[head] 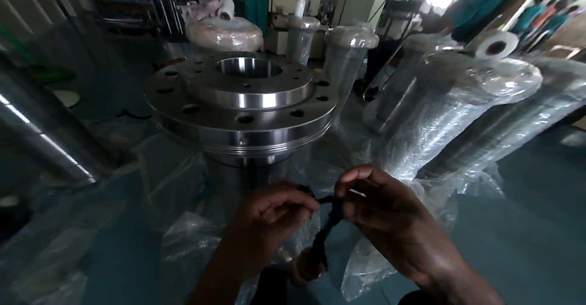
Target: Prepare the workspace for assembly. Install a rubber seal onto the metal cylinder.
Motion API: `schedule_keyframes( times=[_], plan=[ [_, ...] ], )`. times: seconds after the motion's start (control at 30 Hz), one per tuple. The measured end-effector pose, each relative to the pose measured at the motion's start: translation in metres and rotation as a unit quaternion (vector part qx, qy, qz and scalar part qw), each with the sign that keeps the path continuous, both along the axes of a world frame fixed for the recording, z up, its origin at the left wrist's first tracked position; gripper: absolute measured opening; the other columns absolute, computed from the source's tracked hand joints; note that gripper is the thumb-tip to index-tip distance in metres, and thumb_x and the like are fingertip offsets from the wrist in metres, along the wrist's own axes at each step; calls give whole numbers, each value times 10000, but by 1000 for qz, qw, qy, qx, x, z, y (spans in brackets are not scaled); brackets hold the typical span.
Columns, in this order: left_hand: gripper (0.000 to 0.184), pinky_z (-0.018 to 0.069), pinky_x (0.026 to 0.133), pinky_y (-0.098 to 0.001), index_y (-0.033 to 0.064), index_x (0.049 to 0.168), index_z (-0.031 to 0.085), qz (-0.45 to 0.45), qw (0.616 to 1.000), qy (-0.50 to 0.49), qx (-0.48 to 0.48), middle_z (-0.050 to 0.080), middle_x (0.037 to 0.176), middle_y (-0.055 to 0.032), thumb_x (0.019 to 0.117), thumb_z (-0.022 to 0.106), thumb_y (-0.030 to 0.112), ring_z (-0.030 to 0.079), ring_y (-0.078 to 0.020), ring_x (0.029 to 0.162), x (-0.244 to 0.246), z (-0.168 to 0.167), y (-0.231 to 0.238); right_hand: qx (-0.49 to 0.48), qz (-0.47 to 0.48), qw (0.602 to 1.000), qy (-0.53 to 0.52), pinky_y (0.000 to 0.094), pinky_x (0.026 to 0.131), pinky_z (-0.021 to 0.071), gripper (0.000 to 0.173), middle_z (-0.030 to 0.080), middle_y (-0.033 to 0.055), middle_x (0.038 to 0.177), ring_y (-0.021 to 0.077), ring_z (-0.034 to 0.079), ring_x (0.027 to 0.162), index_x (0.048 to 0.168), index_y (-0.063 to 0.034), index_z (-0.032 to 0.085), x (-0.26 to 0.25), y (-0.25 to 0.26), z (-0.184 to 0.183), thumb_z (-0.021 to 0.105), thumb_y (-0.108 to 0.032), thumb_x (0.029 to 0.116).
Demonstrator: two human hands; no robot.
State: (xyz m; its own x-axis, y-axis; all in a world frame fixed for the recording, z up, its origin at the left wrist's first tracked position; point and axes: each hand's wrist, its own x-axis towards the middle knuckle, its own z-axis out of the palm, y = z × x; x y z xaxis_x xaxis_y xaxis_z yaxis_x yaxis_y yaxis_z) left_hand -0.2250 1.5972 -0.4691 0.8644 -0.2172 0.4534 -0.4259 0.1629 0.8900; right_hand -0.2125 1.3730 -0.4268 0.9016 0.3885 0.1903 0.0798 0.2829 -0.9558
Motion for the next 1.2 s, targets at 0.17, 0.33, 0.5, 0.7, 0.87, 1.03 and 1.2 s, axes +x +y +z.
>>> schedule_keyframes(
  times=[0.17, 0.33, 0.5, 0.7, 0.87, 1.03, 1.2],
  plan=[
    [154, 608, 827, -267, 108, 1008, 748, 19, 997, -10, 69, 694, 1008, 9, 933, 733, 241, 684, -94, 928, -5, -2, -13, -47, -3, 998, -39, 273, 773, 610, 326, 689, 58, 1007, 115, 688, 828, 1129, -163, 673, 1, 0, -2, 695, 19, 858],
    [122, 575, 757, -200, 120, 922, 721, 39, 994, -43, 89, 655, 915, 32, 972, 680, 223, 645, -47, 845, -5, -5, -15, -105, -16, 990, -90, 278, 719, 621, 336, 685, 59, 1016, 136, 692, 800, 1157, -164, 651, 3, -1, -4, 700, 8, 872],
    [100, 562, 763, -173, 132, 931, 740, 29, 996, -52, 65, 661, 932, 41, 968, 674, 198, 636, -27, 858, -4, -1, -9, -98, 3, 992, -78, 262, 702, 614, 358, 675, 64, 1006, 127, 683, 770, 1173, -171, 639, 6, -6, -4, 709, 5, 869],
    [107, 538, 734, -147, 127, 921, 752, 16, 997, -55, 46, 653, 902, 49, 962, 684, 198, 613, -8, 821, -1, -4, -5, -107, 16, 990, -86, 248, 700, 606, 362, 672, 55, 1001, 115, 677, 773, 1176, -176, 637, 8, -10, -2, 708, 5, 870],
    [96, 567, 744, -179, 137, 900, 755, 30, 997, -60, 41, 666, 896, 36, 940, 705, 208, 640, -33, 829, 1, -6, -3, -121, 28, 987, -103, 245, 702, 609, 375, 672, 38, 1007, 105, 678, 777, 1189, -188, 633, 9, -11, -2, 702, 8, 876],
    [100, 566, 762, -176, 123, 896, 754, -1, 998, -48, 45, 678, 877, 41, 939, 708, 202, 649, -27, 839, 2, -5, -1, -129, 21, 985, -110, 237, 700, 605, 361, 678, 42, 1005, 103, 678, 778, 1174, -184, 631, 10, -14, -1, 716, -2, 874],
    [100, 575, 743, -179, 137, 919, 754, 24, 999, -22, 16, 686, 905, 44, 956, 690, 204, 655, -26, 823, 3, -3, -4, -112, -21, 993, -31, 291, 763, 616, 280, 693, 76, 1006, 149, 701, 812, 1129, -121, 624, 5, -3, -5, 693, 4, 887]
  ],
)
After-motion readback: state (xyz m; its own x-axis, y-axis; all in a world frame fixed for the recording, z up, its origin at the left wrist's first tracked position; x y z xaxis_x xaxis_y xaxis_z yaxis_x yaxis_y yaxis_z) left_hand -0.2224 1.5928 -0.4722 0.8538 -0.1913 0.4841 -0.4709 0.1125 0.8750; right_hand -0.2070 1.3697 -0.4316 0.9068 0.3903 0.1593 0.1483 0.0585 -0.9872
